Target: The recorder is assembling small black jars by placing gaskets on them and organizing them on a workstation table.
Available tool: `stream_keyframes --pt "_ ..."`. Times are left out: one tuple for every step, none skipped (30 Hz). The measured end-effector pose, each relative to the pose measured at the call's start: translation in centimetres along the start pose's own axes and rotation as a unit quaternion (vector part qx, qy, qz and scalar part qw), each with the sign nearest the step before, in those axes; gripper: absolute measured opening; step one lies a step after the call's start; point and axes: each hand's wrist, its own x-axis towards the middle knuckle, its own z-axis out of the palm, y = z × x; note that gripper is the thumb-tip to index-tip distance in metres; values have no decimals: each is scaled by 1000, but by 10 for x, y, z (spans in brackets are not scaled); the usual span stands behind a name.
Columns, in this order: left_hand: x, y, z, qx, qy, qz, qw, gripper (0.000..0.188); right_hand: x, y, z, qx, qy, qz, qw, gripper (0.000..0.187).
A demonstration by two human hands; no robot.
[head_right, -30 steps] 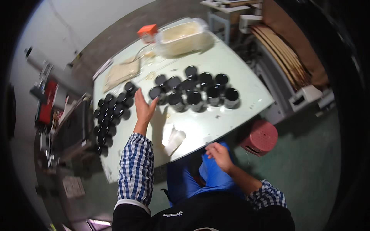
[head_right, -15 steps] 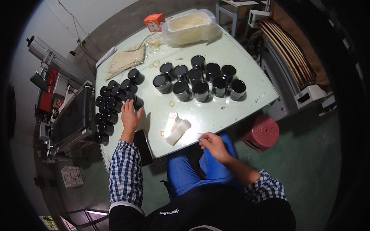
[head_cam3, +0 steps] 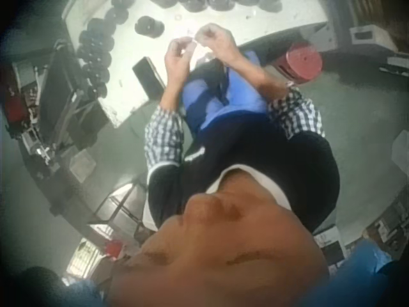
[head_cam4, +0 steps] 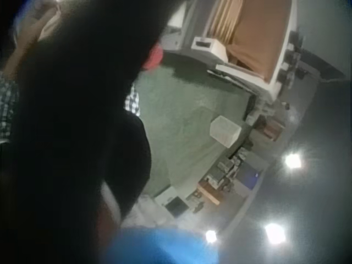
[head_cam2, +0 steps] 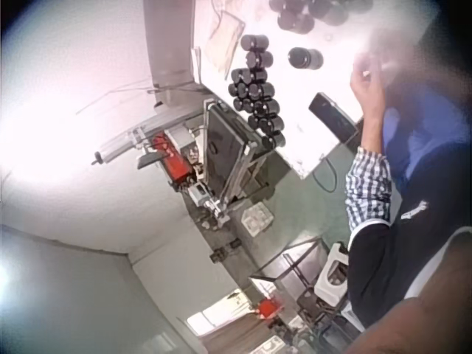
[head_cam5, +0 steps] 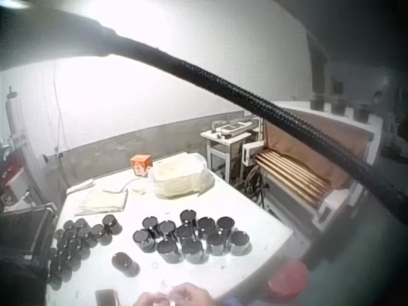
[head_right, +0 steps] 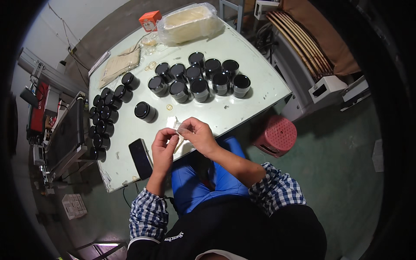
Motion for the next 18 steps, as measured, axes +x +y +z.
stream_keyframes --pt "-2 -6 2 1 2 1 1000 17 -1 0 4 20 0 3 1000 11" --pt "-2 -18 2 -18 11 16 1000 16 -2 0 6 39 1 7 999 10" --pt "-2 -21 4 -37 17 29 999 14 -4 -3 7 25 0 13 1000 11" --pt "-3 -22 3 -37 16 28 999 14 -6 -4 7 26 1 14 1000 11" --pt "-3 -21 1 -46 18 3 999 11 -7 -4 7 32 -2 30 999 11" --pt "-2 -20 -1 -56 20 -21 998 9 -7 -4 6 36 -5 45 998 11" --pt "-1 -20 -4 -56 20 -21 998 9 -8 -5 4 36 -5 45 998 11" --pt "1 -20 -9 -106 21 -62 992 10 -9 -5 1 21 -4 54 998 13" --pt "2 -18 -12 -156 23 -104 982 13 -9 -4 -2 6 -3 63 998 15" --pt "2 -16 -14 -155 22 -105 982 13 -9 -2 -5 7 -2 63 998 15" --pt "1 -12 -15 -263 -16 -131 956 14 -7 4 -10 1 2 61 998 15" --pt "0 -9 -17 -365 -51 -155 916 15 -4 8 -11 -3 4 60 998 15" --pt "1 -13 -20 -401 -102 -143 899 16 -2 12 -11 -1 3 61 998 15" --pt "0 -14 -22 -399 -100 -143 900 16 0 16 -10 -13 -1 49 999 15" --pt "-2 -16 -25 -388 -109 -155 902 16 2 18 -8 -24 -7 39 999 16" --pt "-3 -17 -28 -377 -117 -167 904 17 4 20 -5 -22 -10 40 999 16" --pt "-3 -16 -30 -344 -85 -174 919 16 5 21 -2 -28 -17 47 998 16" --pt "-2 -16 -33 -343 -82 -173 920 16 7 22 0 -36 -24 52 998 17"
